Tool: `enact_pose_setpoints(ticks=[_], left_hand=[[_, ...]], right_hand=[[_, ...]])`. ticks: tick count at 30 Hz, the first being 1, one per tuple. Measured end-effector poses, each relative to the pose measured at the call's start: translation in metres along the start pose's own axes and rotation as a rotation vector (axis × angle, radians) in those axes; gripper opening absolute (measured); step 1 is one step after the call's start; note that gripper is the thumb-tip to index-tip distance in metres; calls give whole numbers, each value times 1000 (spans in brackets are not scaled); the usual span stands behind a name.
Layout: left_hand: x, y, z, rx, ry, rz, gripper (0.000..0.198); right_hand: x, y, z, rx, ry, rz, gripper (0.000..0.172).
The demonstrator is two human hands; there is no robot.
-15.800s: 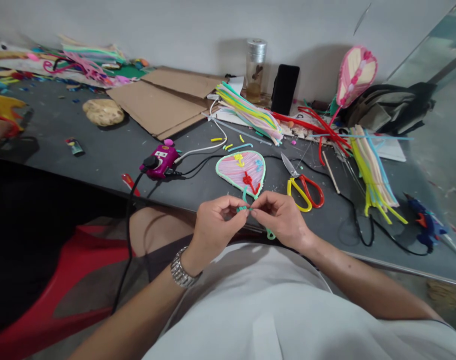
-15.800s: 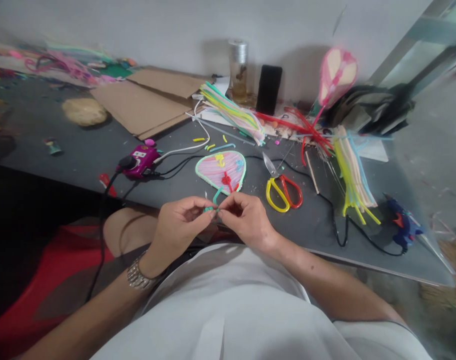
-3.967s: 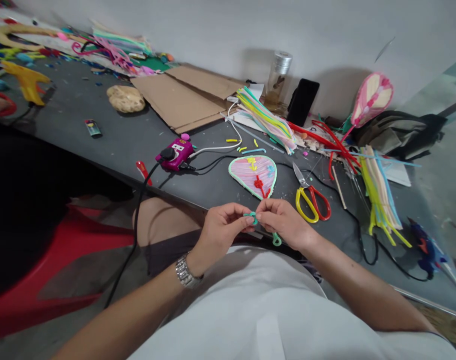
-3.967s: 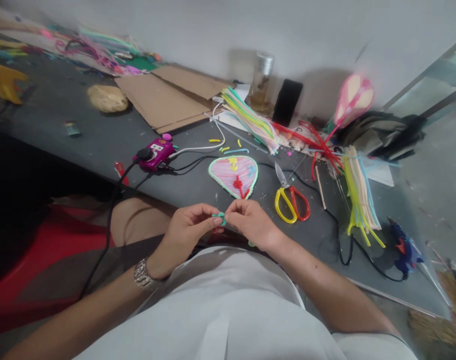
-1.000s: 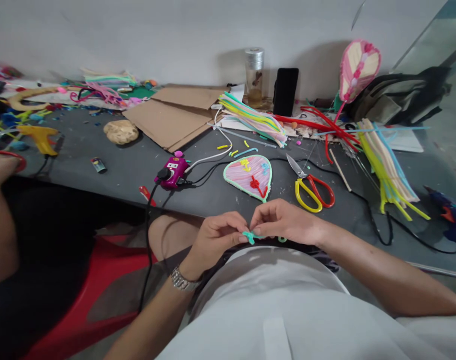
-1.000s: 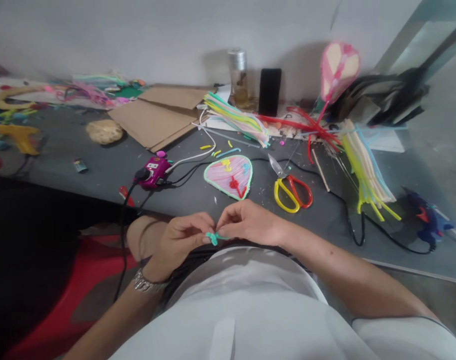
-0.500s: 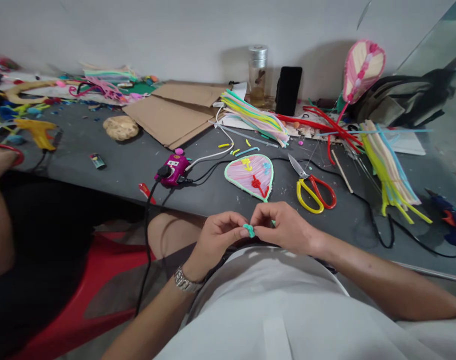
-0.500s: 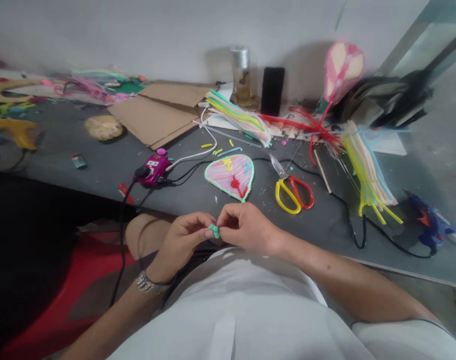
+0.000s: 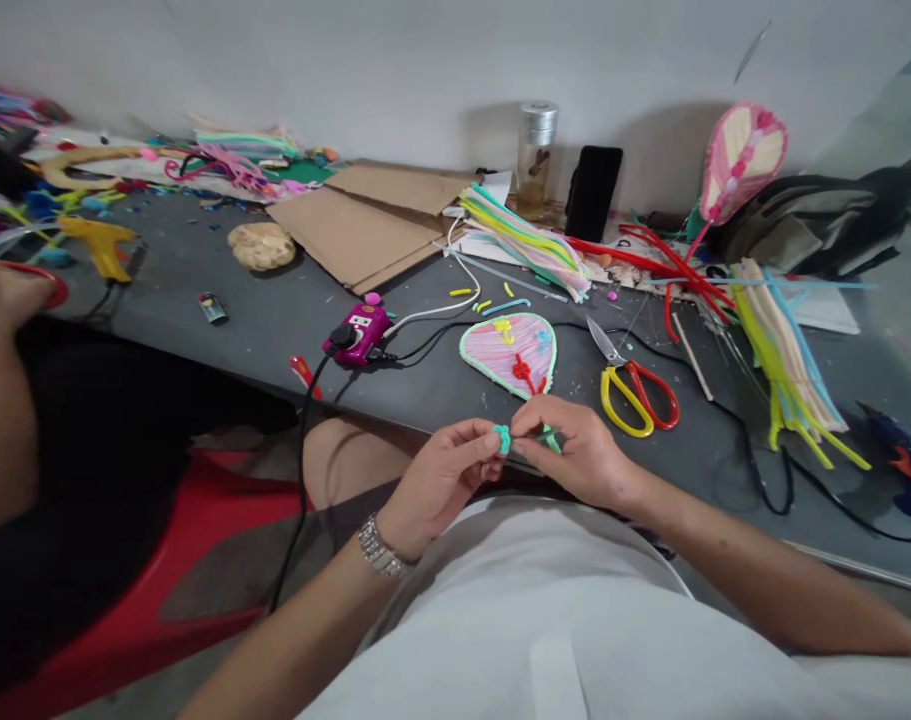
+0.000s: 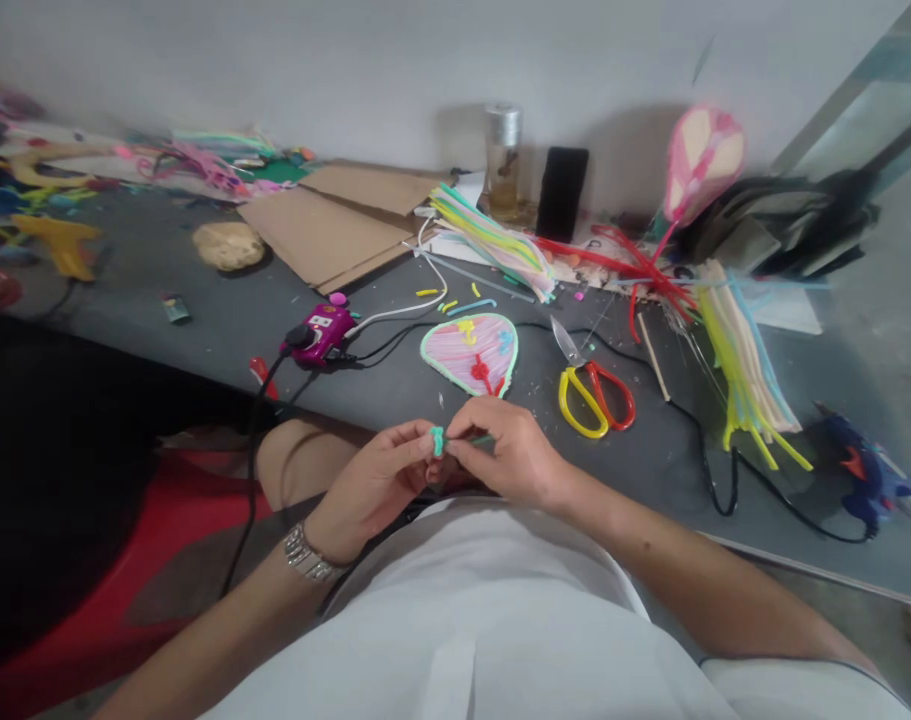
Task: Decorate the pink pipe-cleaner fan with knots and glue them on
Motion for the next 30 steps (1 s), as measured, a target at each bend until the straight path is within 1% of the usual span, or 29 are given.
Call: enact_pose_setpoints(ticks=[1,3,6,9,15,17,19,25,30], left_hand=[[0,3,0,16,4,-12,30],[1,6,0,31,5,-29,31],[1,7,0,25,-7,-61,32],[1,6,0,8,-25,-92,32],[4,5,-2,-15,-61,-85,30],[3,4,-3,-27,-63,-73,29],[2,2,-3,-40,-51,-60,29],[-3,-3,-3,-49,-22,-33,31],[-2,-7,-2,-69,-66,-56,34]], right_hand=[[1,5,0,126,-48,-107,8],[3,12,1,324,-142,-293,17],[7,17,3,499,-235,-524,32],[11,19,4,579,-286,-658,35],[17,27,5,638,-290,-724,32],[18,28,5,643,-289,-726,31],[17,27,5,610,-278,-684,28],[6,11,4,365,-118,-256,8],[7,2,4,255,-91,-125,8]])
Point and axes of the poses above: each hand's wrist, its own z-axis away from the middle knuckle, its own x-axis out of the palm, y = z × x, the point moved 6 cm from there along -z, towards the middle knuckle, and after that the axes turned 5 degrees about z, right-handed, at the moved point
